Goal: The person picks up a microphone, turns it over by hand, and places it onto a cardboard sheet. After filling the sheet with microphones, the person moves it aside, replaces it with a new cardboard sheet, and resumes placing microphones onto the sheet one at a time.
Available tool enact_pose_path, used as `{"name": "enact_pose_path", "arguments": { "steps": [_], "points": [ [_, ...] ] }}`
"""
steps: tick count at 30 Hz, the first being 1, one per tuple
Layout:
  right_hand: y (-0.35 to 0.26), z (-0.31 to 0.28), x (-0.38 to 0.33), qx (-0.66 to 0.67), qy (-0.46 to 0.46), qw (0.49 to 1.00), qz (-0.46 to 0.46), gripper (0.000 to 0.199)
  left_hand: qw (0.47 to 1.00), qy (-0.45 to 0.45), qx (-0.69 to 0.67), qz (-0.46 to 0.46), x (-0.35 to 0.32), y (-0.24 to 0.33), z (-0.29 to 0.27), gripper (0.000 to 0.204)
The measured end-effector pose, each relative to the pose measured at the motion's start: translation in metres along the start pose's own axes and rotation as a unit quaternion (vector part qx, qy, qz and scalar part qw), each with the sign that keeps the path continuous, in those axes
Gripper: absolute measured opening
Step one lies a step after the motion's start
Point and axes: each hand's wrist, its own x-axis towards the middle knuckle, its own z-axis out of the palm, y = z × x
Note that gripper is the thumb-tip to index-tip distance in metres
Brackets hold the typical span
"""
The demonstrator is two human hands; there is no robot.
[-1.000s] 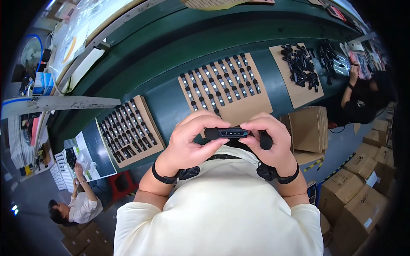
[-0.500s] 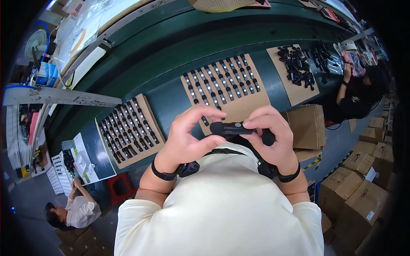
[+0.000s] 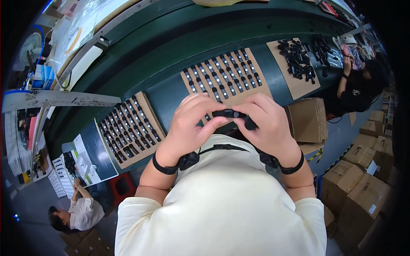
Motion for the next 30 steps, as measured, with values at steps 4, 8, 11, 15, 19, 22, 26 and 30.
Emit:
{"name": "enact_pose_path", "arguments": {
  "steps": [4,8,11,15,19,22,26,30],
  "points": [
    [0.042,0.034,-0.014,-0.051,-0.046,0.993,0.095,0.023,0.996,0.002,0.025,-0.083,-0.004,-0.016,0.011,0.023],
    [0.1,0.092,-0.051,-0.077,-0.158,0.929,0.326,0.024,0.985,0.023,0.051,-0.16,-0.028,-0.047,0.007,0.02],
    [0.136,0.134,-0.084,-0.093,-0.186,0.905,0.37,0.027,0.974,0.02,0.066,-0.216,-0.043,-0.061,0.002,0.017],
    [0.15,0.156,-0.091,-0.111,-0.195,0.876,0.427,0.03,0.969,0.028,0.074,-0.235,-0.057,-0.071,-0.004,0.013],
    [0.152,0.162,-0.091,-0.11,-0.183,0.873,0.439,0.031,0.954,0.005,0.061,-0.293,-0.065,-0.072,-0.009,0.015],
    [0.153,0.167,-0.09,-0.106,-0.178,0.875,0.438,0.031,0.952,0.006,0.059,-0.3,-0.064,-0.073,-0.009,0.015],
    [0.152,0.167,-0.088,-0.1,-0.172,0.873,0.446,0.029,0.956,0.022,0.063,-0.286,-0.061,-0.076,-0.008,0.014],
    [0.152,0.154,-0.09,-0.048,-0.122,0.9,0.416,0.025,0.953,0.011,0.048,-0.299,-0.058,-0.076,-0.008,0.014]
  ]
}}
